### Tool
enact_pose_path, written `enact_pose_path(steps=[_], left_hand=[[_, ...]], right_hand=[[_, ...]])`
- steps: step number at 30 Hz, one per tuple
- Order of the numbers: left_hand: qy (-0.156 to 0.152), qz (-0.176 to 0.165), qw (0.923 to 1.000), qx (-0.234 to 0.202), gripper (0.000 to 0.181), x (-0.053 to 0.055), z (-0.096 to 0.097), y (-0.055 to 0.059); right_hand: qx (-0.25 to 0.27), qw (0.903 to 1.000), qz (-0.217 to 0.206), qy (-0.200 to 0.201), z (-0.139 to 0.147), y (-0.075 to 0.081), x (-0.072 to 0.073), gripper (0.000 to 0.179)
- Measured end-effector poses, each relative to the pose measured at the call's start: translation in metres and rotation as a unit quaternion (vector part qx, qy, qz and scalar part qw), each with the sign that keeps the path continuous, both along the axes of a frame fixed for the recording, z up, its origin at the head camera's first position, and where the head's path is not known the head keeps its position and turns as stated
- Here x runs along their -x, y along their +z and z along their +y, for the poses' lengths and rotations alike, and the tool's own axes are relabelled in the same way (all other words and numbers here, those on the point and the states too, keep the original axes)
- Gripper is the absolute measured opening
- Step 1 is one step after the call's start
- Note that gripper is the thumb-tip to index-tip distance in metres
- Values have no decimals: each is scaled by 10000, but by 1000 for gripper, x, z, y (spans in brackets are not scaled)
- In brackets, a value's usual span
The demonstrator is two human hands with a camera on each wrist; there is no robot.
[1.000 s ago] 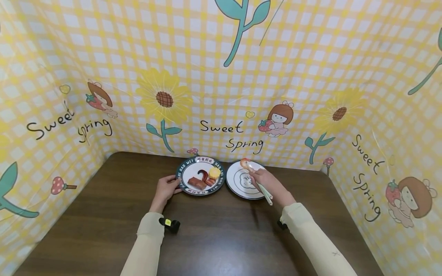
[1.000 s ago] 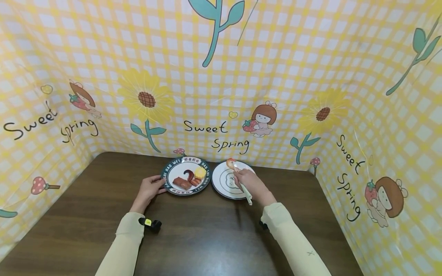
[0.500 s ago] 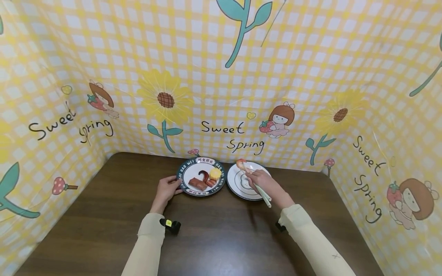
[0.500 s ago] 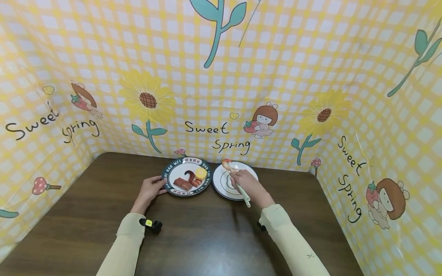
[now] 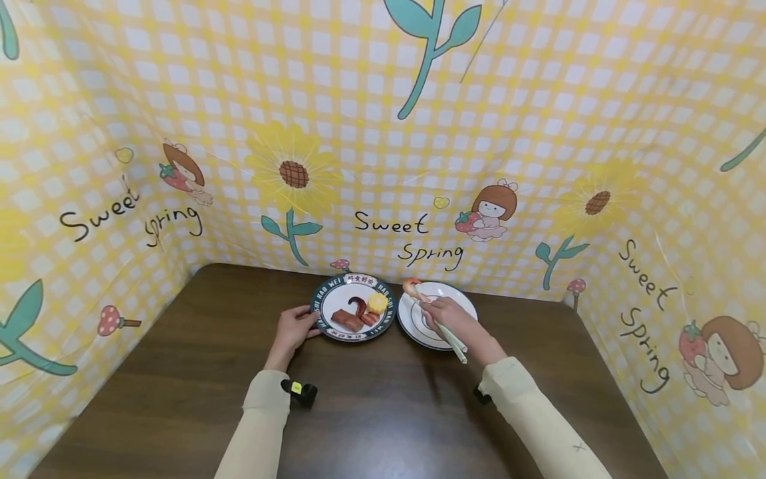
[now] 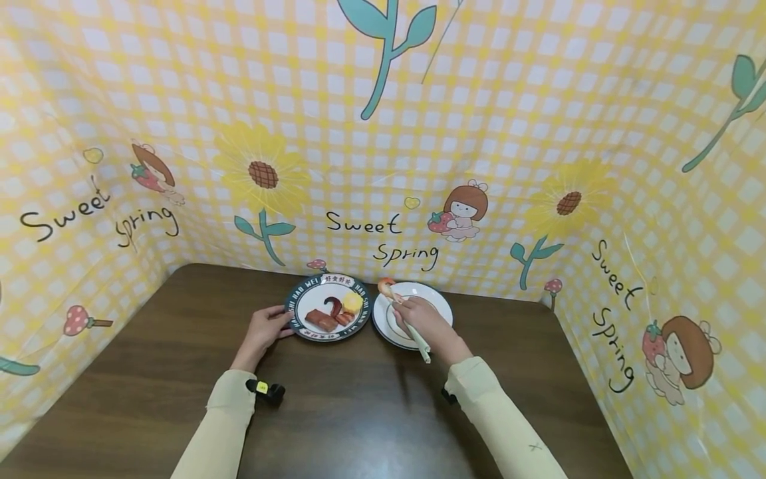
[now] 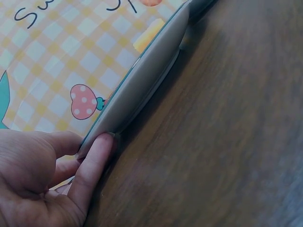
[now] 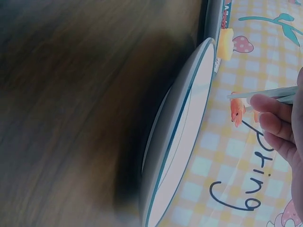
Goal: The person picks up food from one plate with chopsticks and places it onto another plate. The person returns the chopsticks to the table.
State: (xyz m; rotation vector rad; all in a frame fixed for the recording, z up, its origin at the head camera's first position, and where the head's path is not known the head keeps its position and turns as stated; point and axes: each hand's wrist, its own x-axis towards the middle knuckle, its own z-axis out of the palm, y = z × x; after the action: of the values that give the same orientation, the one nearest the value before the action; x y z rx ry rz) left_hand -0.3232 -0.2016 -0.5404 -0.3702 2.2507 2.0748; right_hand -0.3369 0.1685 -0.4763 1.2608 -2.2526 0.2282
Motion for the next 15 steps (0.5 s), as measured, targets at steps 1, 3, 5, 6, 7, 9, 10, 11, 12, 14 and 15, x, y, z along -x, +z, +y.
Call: enact_pose_path(steps=[1, 3, 5, 6, 7, 9, 10, 11, 12, 14, 15], left_hand=[[-6, -3, 10000, 15, 55, 0, 0, 0], [-13, -17, 10000, 28, 55, 0, 0, 1], [-7, -28, 10000, 36, 54, 0, 0, 1], [-8, -34, 10000, 38, 54, 0, 0, 1], [-13, -36, 10000, 43, 54, 0, 1, 1], [0, -40, 10000, 25, 54, 0, 1, 2], [2, -39, 10000, 25, 54, 0, 1, 1], [3, -36, 10000, 20, 54, 0, 1, 1], [2, -26, 10000, 14, 54, 0, 1, 1], [15, -20, 10000, -1, 54, 0, 1, 1], [19, -17, 10000, -7, 54, 0, 1, 1]], right_hand=[[24, 10000, -1, 18, -1, 0, 0, 23], [69, 10000, 21, 53, -3, 0, 1, 24], [96, 9999, 51, 62, -6, 0, 1, 25], [114, 9999, 57, 57, -7, 0, 2, 25], [121, 9999, 56, 28, -9, 0, 2, 25], [132, 9999, -4, -45, -11, 0, 2, 24], [123, 9999, -56, -93, -12, 0, 2, 25], [117, 9998, -129, -121, -14, 0, 2, 25], [98, 9997, -188, -152, -15, 0, 2, 25], [69, 9993, -325, -184, -17, 1, 2, 25], [64, 9990, -396, -176, -19, 1, 2, 25]])
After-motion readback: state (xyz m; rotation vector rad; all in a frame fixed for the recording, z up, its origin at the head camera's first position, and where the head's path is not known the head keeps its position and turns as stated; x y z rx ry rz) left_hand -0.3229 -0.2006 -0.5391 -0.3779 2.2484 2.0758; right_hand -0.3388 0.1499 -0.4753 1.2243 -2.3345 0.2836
